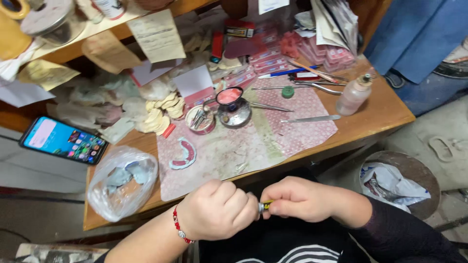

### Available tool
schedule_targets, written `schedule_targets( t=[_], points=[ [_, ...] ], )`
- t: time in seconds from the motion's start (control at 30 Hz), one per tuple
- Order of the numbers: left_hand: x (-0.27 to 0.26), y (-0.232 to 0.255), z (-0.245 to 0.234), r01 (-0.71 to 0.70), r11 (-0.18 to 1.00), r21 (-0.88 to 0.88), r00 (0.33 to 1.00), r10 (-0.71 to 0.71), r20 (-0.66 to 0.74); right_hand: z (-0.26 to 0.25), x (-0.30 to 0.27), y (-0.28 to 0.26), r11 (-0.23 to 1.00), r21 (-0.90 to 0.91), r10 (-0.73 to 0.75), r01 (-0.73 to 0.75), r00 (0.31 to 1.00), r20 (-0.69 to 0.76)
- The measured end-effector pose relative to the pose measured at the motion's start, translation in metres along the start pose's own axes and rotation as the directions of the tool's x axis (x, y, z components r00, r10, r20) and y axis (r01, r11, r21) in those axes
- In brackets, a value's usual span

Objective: The person works on a pink dental prosthetic, using a metal spatula to apply and smooth a white material onto its surface. They also handle a small plastic bag containing blue material and use a yellow marker to mark a piece of the blue material.

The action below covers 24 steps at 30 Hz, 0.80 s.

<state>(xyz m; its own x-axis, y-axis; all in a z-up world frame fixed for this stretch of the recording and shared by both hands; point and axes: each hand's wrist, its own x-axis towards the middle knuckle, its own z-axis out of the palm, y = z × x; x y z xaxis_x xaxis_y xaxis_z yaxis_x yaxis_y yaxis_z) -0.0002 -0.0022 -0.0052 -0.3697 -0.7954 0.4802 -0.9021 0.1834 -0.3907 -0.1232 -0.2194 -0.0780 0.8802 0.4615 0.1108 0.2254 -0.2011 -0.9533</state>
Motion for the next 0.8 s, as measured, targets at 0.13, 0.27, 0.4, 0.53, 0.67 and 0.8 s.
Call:
schedule_targets(
  t=[0.13,0.27,0.4,0.53,0.67,0.8],
  points=[
    [-0.008,0.013,0.033,0.285,0.900,-0.331,0.957,-0.251,0.143,0.002,-0.012,0.003,0.899,-0.433,-0.151,0.067,0.975,-0.162],
    [-0.008,0.018,0.084,0.820,0.153,-0.552,0.531,-0.565,0.631,-0.006,-0.029,0.010,0.345,-0.931,-0.494,-0.120,0.820,-0.288],
    [0.017,-0.012,0.111,0.866,0.133,-0.481,0.425,-0.703,0.570,-0.020,-0.050,0.042,0.388,-0.893,-0.539,-0.226,0.730,-0.419],
    [0.043,-0.019,0.156,0.850,0.524,0.053,0.435,-0.755,0.491,-0.015,-0.050,0.064,0.947,-0.283,-0.177,-0.150,0.491,-0.853],
    [0.055,-0.024,0.167,0.841,0.524,0.136,0.392,-0.762,0.516,-0.003,-0.064,0.095,0.974,0.154,0.033,0.168,0.566,-0.823],
    [0.067,0.012,0.106,0.838,0.528,-0.137,0.535,-0.747,0.394,0.009,-0.074,0.102,0.960,0.213,0.054,0.181,0.629,-0.775]
  ],
)
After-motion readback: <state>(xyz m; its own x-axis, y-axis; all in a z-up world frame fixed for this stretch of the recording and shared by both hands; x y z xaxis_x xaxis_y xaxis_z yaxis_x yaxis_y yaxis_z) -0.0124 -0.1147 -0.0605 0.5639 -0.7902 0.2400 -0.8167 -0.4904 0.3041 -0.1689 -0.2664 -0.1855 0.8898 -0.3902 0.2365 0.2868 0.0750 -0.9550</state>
